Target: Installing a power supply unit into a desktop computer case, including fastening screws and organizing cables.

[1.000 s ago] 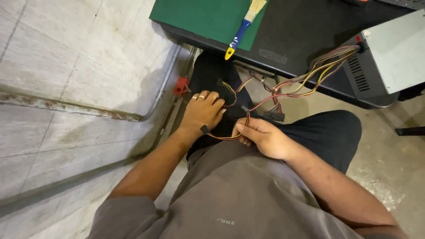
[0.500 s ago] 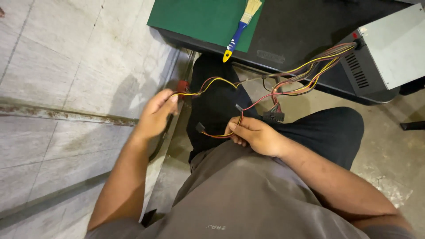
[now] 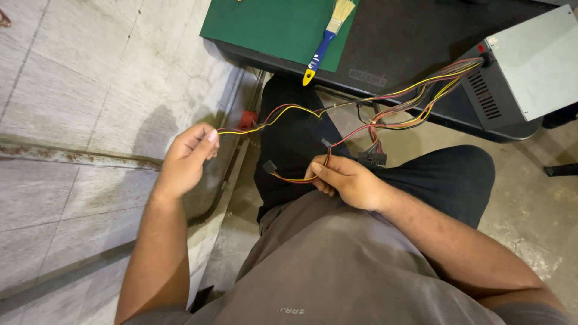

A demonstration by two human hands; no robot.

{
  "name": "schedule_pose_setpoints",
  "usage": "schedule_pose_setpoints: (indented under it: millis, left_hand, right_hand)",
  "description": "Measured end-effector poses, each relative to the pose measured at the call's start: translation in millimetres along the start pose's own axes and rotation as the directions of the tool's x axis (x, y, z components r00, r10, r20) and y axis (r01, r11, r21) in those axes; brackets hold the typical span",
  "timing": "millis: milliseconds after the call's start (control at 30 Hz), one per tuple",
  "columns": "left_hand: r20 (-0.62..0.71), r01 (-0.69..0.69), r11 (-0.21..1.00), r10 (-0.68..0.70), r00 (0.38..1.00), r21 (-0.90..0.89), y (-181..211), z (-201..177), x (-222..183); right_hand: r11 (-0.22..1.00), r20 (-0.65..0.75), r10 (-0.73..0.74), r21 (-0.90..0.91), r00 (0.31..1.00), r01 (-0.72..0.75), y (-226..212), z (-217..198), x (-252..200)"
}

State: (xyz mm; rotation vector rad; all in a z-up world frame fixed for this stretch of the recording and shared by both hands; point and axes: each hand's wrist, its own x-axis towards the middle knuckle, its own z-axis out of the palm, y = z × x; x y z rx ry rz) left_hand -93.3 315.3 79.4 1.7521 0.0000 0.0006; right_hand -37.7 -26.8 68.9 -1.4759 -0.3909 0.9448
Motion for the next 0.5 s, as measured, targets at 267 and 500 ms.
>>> schedule_pose_setpoints:
  millis: [267,500]
  left_hand:
    - [-0.122,0.126,0.977,-0.149,0.981,-0.175,-5,-14,-10]
    - [-0.178,0.221,0.975,-0.22,0.959,-0.013,9,-22,-19]
  right_hand:
    - [0.999,-0.014,0.018,0.047,1.0,-0.018,5,-4,0]
    - [0.997,-0.031,0.023,0.081,0.999,-0.02,6,-2,0]
